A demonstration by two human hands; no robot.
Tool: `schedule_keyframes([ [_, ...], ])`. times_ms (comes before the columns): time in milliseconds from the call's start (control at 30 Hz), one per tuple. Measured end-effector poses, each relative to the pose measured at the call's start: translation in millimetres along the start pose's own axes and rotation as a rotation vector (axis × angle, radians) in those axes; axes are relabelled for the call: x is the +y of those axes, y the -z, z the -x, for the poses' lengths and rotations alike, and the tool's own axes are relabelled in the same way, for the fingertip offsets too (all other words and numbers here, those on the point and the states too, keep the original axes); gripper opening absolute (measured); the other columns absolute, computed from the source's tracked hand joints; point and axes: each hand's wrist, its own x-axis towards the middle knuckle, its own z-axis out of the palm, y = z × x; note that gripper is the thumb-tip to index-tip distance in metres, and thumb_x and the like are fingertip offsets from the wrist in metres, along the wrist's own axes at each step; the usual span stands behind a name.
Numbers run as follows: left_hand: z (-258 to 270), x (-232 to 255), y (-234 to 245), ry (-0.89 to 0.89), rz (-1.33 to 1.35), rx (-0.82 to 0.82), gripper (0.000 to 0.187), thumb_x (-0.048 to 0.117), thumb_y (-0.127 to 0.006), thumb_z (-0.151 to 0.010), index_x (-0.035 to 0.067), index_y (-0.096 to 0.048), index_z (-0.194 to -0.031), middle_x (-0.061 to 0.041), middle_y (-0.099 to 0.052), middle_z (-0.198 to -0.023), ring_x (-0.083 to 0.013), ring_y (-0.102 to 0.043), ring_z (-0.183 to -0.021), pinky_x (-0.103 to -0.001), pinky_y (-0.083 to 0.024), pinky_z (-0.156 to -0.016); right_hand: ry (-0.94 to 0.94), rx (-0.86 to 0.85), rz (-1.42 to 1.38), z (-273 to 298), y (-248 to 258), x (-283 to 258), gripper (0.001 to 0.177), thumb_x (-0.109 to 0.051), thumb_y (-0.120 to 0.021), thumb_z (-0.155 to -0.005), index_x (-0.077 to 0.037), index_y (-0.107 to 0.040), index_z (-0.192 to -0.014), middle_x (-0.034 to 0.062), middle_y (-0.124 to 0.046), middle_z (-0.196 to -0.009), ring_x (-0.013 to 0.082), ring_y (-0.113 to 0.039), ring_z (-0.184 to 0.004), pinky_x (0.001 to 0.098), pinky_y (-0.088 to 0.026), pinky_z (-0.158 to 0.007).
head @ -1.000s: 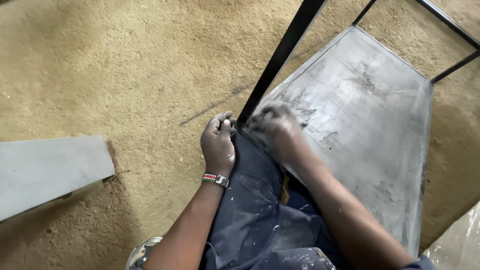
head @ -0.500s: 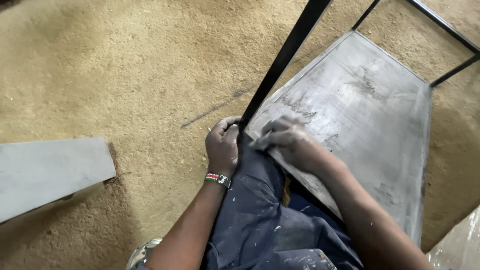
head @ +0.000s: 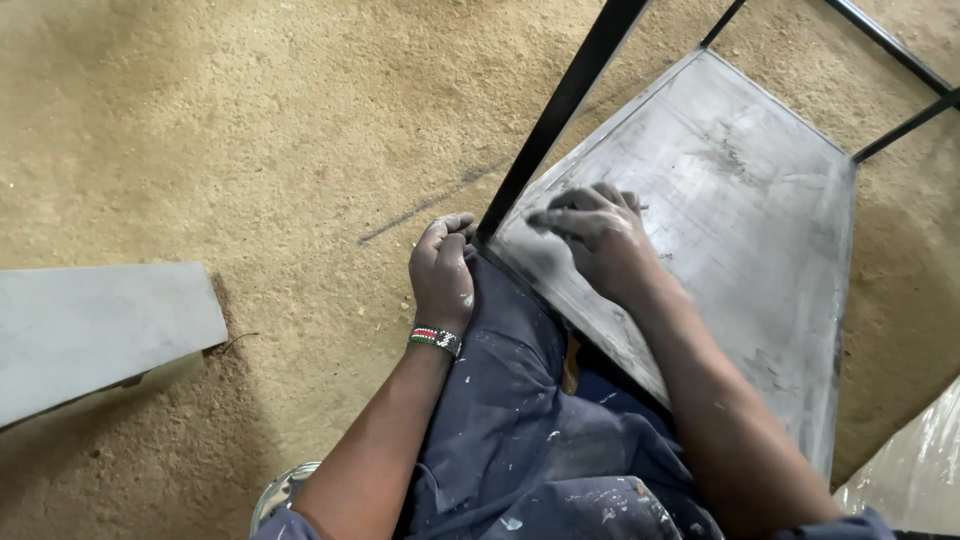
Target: Sanding the surface of a metal furniture panel using a sanding block.
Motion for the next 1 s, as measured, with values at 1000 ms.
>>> schedule_keyframes([
  [1000, 6, -1, 11, 0.005, -0.342, -0.121, 0.037, 0.022, -0.086, -0.103, 0.020, -0.091, -0.139, -0.010, -0.090, -0.136, -0.0367, -0.079, -0.138, -0.050, -0.065, -0.119, -0.937, -0.174, -0.485, -39, -40, -59, 0.032, -0.037, -0.092, -0.090, -0.018, -0.093, -0.115, 0.0135, -0.091, -0.103, 0.0442, -0.086, -0.117, 0.0547, -0.063, -0.103],
])
